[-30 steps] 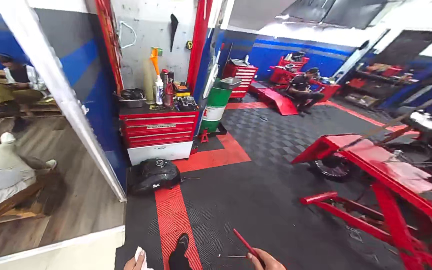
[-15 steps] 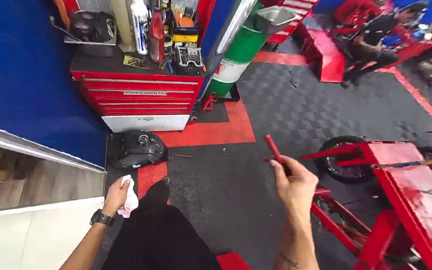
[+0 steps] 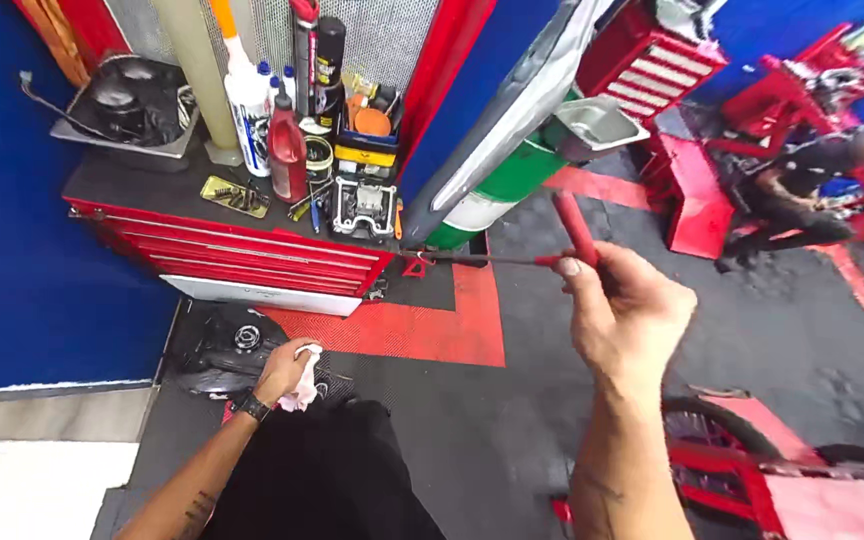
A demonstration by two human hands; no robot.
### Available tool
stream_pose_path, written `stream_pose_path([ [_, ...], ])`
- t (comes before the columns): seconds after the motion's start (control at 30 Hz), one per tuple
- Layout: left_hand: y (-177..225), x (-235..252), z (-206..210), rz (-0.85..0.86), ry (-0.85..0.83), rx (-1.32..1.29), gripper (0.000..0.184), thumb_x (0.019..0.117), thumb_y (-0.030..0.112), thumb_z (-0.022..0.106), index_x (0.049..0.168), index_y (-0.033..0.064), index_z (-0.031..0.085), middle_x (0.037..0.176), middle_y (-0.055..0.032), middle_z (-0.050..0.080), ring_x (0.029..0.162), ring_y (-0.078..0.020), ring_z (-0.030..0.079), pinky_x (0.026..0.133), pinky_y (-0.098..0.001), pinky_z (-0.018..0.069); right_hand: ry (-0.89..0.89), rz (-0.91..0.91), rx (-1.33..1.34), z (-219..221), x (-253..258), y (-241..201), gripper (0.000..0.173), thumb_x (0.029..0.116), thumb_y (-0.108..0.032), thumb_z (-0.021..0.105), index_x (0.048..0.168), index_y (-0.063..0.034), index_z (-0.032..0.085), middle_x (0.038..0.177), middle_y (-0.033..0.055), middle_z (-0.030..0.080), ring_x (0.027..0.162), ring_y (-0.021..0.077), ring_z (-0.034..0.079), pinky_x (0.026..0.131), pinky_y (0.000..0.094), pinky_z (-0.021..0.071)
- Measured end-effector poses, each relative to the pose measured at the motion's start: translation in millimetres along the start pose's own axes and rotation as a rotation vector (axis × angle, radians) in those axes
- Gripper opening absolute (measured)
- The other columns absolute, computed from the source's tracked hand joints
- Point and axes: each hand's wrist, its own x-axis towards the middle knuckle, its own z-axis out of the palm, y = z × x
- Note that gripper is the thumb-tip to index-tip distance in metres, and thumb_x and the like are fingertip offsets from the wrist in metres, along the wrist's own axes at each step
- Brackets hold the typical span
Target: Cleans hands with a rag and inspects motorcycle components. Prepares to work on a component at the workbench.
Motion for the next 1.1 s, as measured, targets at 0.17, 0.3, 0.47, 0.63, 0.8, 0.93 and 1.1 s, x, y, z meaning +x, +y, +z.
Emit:
stream_pose_path([
  [0.17,29.6,37.6,30.0,-0.097,0.149,-0.082,0.030,0.1040,0.023,0.055,0.124,0.0059,0.071,0.120,-0.0172,0.071,0.118,-0.0306,0.066,0.107,-0.0557,0.0481,-0.131,-0.183,0.042,56.8,132.5,53.5,0.029,0.1043,-0.027,0.059,0.113,-0.0023,0.072,0.090,0.0125,0.072,0.072,0.0159,0.066,0.068,0.0359,0.0560],
  [0.3,51.3,43.9,55.5,-0.205,0.284,-0.156,0.046,0.1011,0.043,0.061,0.115,-0.0003,0.071,0.106,-0.0224,0.072,0.106,-0.0365,0.069,0.099,-0.0611,0.0509,-0.214,-0.320,0.109,94.6,202.8,70.3,0.027,0.1039,-0.026,0.060,0.113,-0.0042,0.072,0.088,0.0115,0.072,0.072,0.0174,0.067,0.068,0.0378,0.0556],
  [0.47,70.7,47.5,70.4,-0.297,0.416,-0.202,0.063,0.1003,0.059,0.050,0.089,0.0011,0.071,0.081,-0.0185,0.069,0.082,-0.0361,0.069,0.079,-0.0646,0.0520,-0.314,-0.437,0.115,119.8,242.2,62.1,0.024,0.1039,-0.024,0.061,0.113,-0.0050,0.072,0.088,0.0122,0.071,0.071,0.0189,0.066,0.067,0.0375,0.0541],
  [0.63,67.5,81.7,44.5,-0.294,0.567,-0.311,0.064,0.1071,0.051,0.039,0.081,0.0000,0.067,0.071,-0.0150,0.062,0.072,-0.0311,0.064,0.072,-0.0591,0.0505,-0.345,-0.511,0.080,141.5,261.3,58.5,0.025,0.1021,-0.025,0.063,0.112,-0.0041,0.073,0.088,0.0127,0.073,0.073,0.0194,0.067,0.068,0.0387,0.0543],
  [0.8,74.4,145.0,-25.6,-0.184,0.737,-0.274,0.064,0.1086,0.048,0.034,0.094,-0.0039,0.068,0.081,-0.0192,0.066,0.081,-0.0330,0.067,0.079,-0.0580,0.0523,-0.387,-0.486,0.071,150.6,275.1,53.7,0.022,0.1016,-0.023,0.064,0.110,-0.0056,0.073,0.085,0.0088,0.071,0.068,0.0124,0.064,0.063,0.0313,0.0522],
  [0.93,110.1,228.0,-79.0,0.071,0.799,-0.182,0.050,0.1093,0.036,0.039,0.119,-0.0055,0.064,0.122,-0.0249,0.065,0.114,-0.0382,0.065,0.101,-0.0573,0.0505,-0.408,-0.513,0.041,157.9,282.7,45.9,0.024,0.1020,-0.025,0.063,0.110,-0.0050,0.074,0.088,0.0088,0.072,0.073,0.0126,0.066,0.067,0.0312,0.0537],
  [1.1,89.7,310.6,-73.1,0.305,0.599,0.111,0.037,0.1069,0.019,0.045,0.138,0.0120,0.062,0.148,-0.0138,0.054,0.142,-0.0332,0.047,0.118,-0.0505,0.0377,-0.441,-0.576,0.015,158.1,281.6,32.1,0.027,0.1032,-0.026,0.061,0.107,-0.0026,0.074,0.089,0.0105,0.073,0.080,0.0155,0.068,0.074,0.0323,0.0557],
])
